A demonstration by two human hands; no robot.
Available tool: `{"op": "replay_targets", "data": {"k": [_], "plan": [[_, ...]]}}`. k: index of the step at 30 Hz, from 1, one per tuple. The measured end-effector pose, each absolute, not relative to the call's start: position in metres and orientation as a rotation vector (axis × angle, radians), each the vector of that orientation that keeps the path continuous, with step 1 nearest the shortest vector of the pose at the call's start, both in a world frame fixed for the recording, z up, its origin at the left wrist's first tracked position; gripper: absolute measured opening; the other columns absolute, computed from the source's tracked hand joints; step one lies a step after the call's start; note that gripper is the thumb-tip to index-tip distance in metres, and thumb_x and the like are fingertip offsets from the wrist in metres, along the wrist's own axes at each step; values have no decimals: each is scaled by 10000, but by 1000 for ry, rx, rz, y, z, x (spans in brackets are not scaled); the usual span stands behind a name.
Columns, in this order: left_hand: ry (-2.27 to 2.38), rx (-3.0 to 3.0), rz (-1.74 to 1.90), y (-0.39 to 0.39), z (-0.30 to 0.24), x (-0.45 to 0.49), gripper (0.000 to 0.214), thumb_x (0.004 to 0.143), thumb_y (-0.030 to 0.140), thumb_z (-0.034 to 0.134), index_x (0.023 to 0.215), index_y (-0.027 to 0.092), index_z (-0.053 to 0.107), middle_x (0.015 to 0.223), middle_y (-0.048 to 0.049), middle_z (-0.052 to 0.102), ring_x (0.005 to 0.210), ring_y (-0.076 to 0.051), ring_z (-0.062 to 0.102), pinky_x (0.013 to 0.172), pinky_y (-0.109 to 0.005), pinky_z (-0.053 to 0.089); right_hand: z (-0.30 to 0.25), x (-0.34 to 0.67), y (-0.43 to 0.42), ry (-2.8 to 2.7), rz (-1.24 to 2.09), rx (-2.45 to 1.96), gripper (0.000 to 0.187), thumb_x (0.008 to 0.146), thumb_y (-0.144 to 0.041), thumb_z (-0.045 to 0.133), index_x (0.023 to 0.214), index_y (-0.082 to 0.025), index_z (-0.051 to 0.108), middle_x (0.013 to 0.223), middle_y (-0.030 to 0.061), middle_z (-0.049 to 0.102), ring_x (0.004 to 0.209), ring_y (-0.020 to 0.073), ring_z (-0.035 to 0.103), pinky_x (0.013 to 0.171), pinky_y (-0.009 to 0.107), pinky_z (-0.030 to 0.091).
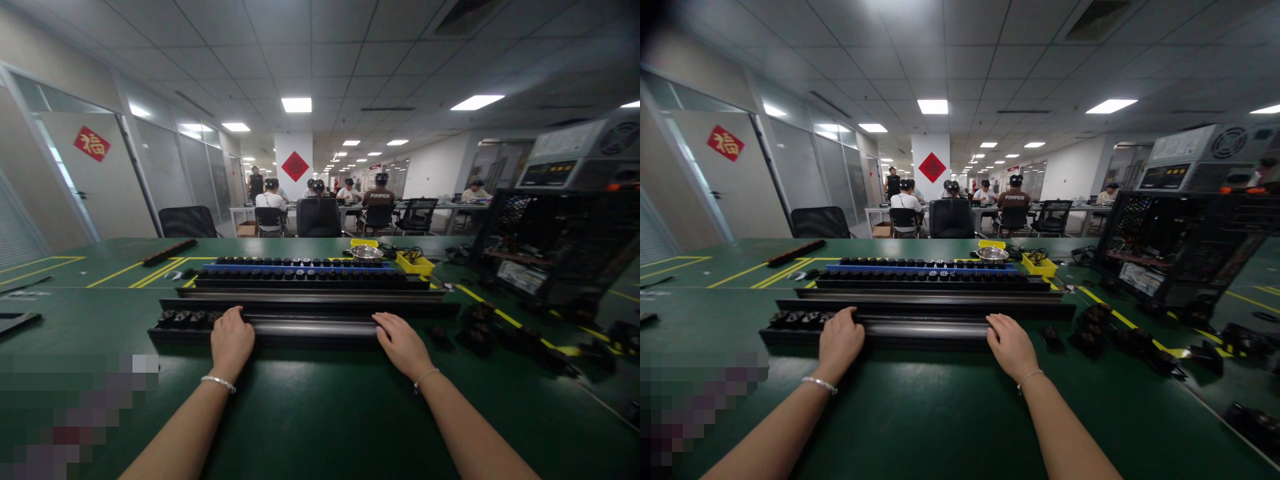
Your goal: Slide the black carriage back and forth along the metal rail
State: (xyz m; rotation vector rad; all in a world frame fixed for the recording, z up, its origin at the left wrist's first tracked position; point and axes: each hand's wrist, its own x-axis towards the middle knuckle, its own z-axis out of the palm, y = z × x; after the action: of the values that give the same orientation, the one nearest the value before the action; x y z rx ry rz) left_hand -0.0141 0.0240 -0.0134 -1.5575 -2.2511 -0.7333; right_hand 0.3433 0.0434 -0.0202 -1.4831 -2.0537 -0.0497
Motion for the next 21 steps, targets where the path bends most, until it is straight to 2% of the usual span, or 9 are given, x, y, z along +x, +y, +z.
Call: {"op": "replay_targets", "data": {"k": [7, 12, 18, 21], "plan": [[-2280, -1555, -717, 22, -10, -12, 397, 807, 106, 320, 1153, 112, 514, 1103, -126, 598, 973, -279, 539, 813, -382, 424, -21, 343, 44, -2059, -46, -1483, 400, 846, -300, 361, 1138, -190, 611, 1198, 58, 596, 1169, 208, 479, 1027, 408, 353], [-2262, -1564, -736, 22, -10, -12, 367, 795, 113, 352, 1114, 135, 532, 1094, -117, 601, 949, -267, 547, 807, -378, 423, -21, 344, 45, -2077, -45, -1511, 423, 852, -308, 341, 1148, -158, 604, 1219, 72, 581, 1177, 209, 469, 1032, 400, 344], [-2213, -1620, -771, 22, -9, -9, 344, 792, 163, 366, 1093, 128, 526, 1085, -117, 592, 939, -247, 552, 814, -346, 424, -22, 344, 45, -2072, -50, -1498, 411, 849, -305, 353, 1142, -170, 608, 1208, 68, 589, 1171, 209, 475, 1026, 405, 351], [-2256, -1554, -743, 22, -10, -6, 363, 796, 218, 383, 1123, 126, 509, 1084, -125, 591, 969, -263, 549, 828, -370, 411, -23, 345, 46, -2066, -65, -1471, 397, 844, -296, 361, 1128, -187, 616, 1193, 60, 599, 1162, 203, 484, 1027, 403, 350]]}}
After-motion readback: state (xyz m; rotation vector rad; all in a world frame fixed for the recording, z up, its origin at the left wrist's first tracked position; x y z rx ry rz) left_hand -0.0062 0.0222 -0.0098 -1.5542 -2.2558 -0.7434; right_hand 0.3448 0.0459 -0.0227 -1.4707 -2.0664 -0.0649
